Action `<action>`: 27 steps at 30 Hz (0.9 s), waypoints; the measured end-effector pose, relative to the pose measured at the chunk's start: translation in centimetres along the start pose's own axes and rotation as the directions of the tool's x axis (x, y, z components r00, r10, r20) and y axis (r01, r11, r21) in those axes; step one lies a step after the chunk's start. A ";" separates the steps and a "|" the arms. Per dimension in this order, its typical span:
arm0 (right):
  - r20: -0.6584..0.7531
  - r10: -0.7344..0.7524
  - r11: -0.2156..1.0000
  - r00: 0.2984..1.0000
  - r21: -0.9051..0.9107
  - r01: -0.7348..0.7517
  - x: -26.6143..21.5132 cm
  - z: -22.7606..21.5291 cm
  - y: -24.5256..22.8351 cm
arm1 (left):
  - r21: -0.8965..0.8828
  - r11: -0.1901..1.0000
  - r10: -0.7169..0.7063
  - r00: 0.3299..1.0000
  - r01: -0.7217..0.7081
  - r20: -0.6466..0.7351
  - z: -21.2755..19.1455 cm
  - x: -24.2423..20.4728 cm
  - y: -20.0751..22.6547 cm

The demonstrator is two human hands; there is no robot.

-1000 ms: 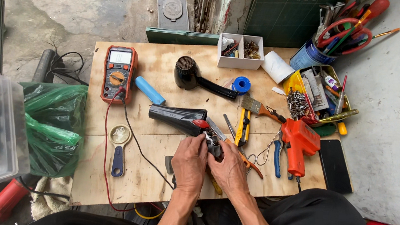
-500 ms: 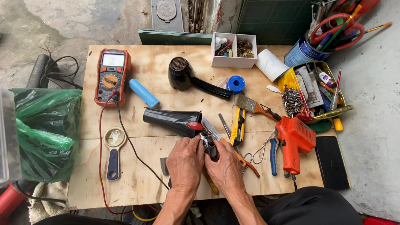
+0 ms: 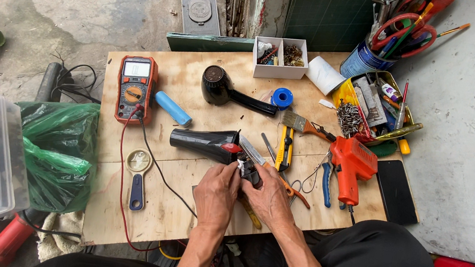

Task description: The person holds a disassembled hair dryer motor assembly and rotates the internal components by hand. They then use a white cloth to wipe the motor parts and apply a liquid from a clear bottle onto the assembly.

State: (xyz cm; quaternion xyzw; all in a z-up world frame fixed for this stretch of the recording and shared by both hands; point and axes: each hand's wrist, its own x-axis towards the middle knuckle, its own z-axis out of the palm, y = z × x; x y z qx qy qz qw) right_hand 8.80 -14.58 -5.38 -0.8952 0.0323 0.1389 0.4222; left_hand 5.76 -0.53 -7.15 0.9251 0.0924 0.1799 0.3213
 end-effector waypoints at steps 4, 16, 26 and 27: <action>0.009 -0.063 0.995 0.998 -0.074 0.063 1.0 0.5 1.6 | -0.038 0.987 0.153 0.983 -0.157 -0.097 0.5 -2.0 -0.3; 0.048 0.012 0.998 0.999 -0.070 -0.009 0.2 -0.3 -0.2 | -0.008 0.993 -0.114 0.989 0.114 -0.095 1.1 -2.7 -1.4; -0.007 0.024 1.000 1.000 -0.010 -0.024 0.0 -0.5 -0.8 | 0.016 1.000 -0.017 0.997 0.018 -0.070 2.5 -0.4 -0.5; -0.002 0.019 1.000 1.000 -0.005 -0.019 0.1 -0.5 -0.8 | 0.040 0.999 -0.019 0.998 0.021 -0.055 2.7 -0.3 -0.8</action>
